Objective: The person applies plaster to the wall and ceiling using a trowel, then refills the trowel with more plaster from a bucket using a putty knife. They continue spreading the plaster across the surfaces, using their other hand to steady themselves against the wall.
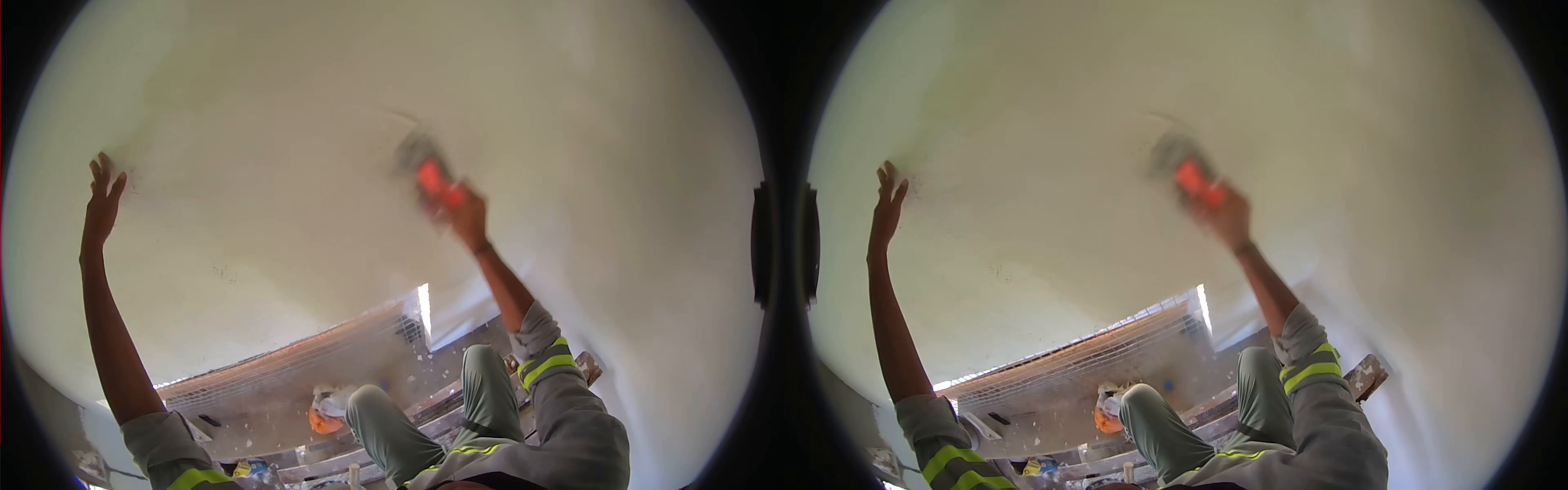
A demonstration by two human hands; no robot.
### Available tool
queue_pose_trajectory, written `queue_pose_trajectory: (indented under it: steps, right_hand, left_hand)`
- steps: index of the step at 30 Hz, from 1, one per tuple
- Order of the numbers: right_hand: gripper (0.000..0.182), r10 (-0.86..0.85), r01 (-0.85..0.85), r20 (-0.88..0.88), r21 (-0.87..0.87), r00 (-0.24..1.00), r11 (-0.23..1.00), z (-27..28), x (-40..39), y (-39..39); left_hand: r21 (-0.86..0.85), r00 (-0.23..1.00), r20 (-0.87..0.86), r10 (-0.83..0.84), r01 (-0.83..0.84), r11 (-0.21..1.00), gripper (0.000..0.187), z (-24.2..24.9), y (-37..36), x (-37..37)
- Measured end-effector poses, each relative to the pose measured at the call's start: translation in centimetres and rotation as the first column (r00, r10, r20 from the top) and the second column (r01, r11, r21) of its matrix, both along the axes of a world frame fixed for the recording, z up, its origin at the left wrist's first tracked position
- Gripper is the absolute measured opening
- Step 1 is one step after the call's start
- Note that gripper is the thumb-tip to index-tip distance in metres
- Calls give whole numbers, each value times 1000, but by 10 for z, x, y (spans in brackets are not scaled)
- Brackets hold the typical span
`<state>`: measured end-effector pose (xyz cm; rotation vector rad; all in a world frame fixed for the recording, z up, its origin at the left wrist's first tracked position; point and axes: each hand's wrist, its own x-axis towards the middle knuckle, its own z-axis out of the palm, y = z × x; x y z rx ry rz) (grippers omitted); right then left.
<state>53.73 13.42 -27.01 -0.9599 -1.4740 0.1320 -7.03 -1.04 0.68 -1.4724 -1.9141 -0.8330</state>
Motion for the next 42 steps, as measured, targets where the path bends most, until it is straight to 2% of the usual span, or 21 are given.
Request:
queue_pose_trajectory:
  steps: [1, 3, 5, 6, 8, 9, 14, 17, 18, 19, 21, 24, 26, 27, 30, 32, 34, 36, 39, 41, 42]
  right_hand:
    - [32, -87, 94, -246, 15, 965, 995, 27, 11, 7]
    - [31, -36, -50, -484, -165, 875, 985, 64, 36, 24]
    - [28, 29, -75, -404, -97, 914, 993, 78, 13, 41]
    - [26, 65, -42, -222, 108, 973, 993, 80, -16, 42]
    - [26, -407, 145, 363, 571, 838, 808, 91, -87, 11]
    - [31, -43, 25, 169, 107, 985, 994, 80, -132, -4]
    - [28, 251, -339, 614, 29, 748, 940, 21, -215, -62]
    - [30, 257, -279, 388, 0, 885, 960, 52, -149, -62]
    - [33, 100, -128, 396, 45, 913, 991, 64, -113, -50]
    - [29, 285, -255, 108, -229, 952, 939, 86, -68, -42]
    - [29, -41, 29, 127, 98, 991, 995, 114, -4, -17]
    - [37, -82, 83, 50, -11, 995, 997, 118, 24, 18]
    - [43, -8, 5, 68, 47, 998, 999, 109, -4, 17]
    - [43, -184, 118, 291, 230, 939, 966, 78, -19, 36]
    - [33, -61, -16, 459, 163, 886, 987, -4, -109, -11]
    - [15, 280, -234, 469, -156, 837, 960, -73, -167, -30]
    - [14, 378, -396, 517, -81, 768, 915, -156, -211, -45]
    - [15, 244, -346, 626, 44, 741, 937, -232, -236, -59]
    - [15, 543, -464, 436, -283, 718, 840, -257, -231, -77]
    - [20, 416, -294, 362, -347, 834, 891, -232, -186, -104]
    - [21, 451, -370, 49, -496, 891, 785, -230, -160, -105]
  left_hand:
    - [-21, 1000, 25, -5, 5, 1000, 74, -2, -1, 10]
    - [-24, 999, 52, 5, -4, 1000, 75, -3, -6, 25]
    - [-2, 998, 64, 2, -2, 1000, 75, -1, -6, 28]
    - [10, 998, 63, -3, 3, 1000, 75, -2, -5, 25]
    - [17, 998, 59, -8, 7, 1000, 74, -6, -4, 24]
    - [16, 998, 58, -4, 3, 1000, 73, -6, -7, 31]
    - [6, 1000, 9, -4, 4, 1000, 69, -5, -5, 17]
    - [15, 1000, 0, -11, 11, 1000, 68, -2, -5, 5]
    - [22, 999, 24, -27, 26, 999, 68, -4, -6, 10]
    - [23, 998, 48, -46, 45, 999, 68, -6, -5, 14]
    - [84, 998, 30, -58, 55, 995, 69, -9, 3, 6]
    - [54, 996, -14, -93, 94, 994, 70, -13, 11, -17]
    - [-113, 983, -173, 56, -76, 991, 72, -10, 5, -16]
    - [-92, 998, -59, 37, -43, 995, 75, -8, 2, -14]
    - [99, 978, 203, -46, 26, 995, 90, -8, -6, 39]
    - [93, 986, 166, -26, 11, 996, 95, -13, -2, 33]
    - [111, 991, 132, -6, -9, 994, 96, -15, 2, 25]
    - [139, 995, 96, 9, -22, 990, 92, -14, 8, 13]
    - [4, 993, 61, -104, 104, 995, 85, -7, -3, 1]
    - [-6, 975, -223, -17, 16, 1000, 80, -10, 5, -50]
    - [5, 975, -221, -5, 7, 1000, 79, -15, 8, -54]
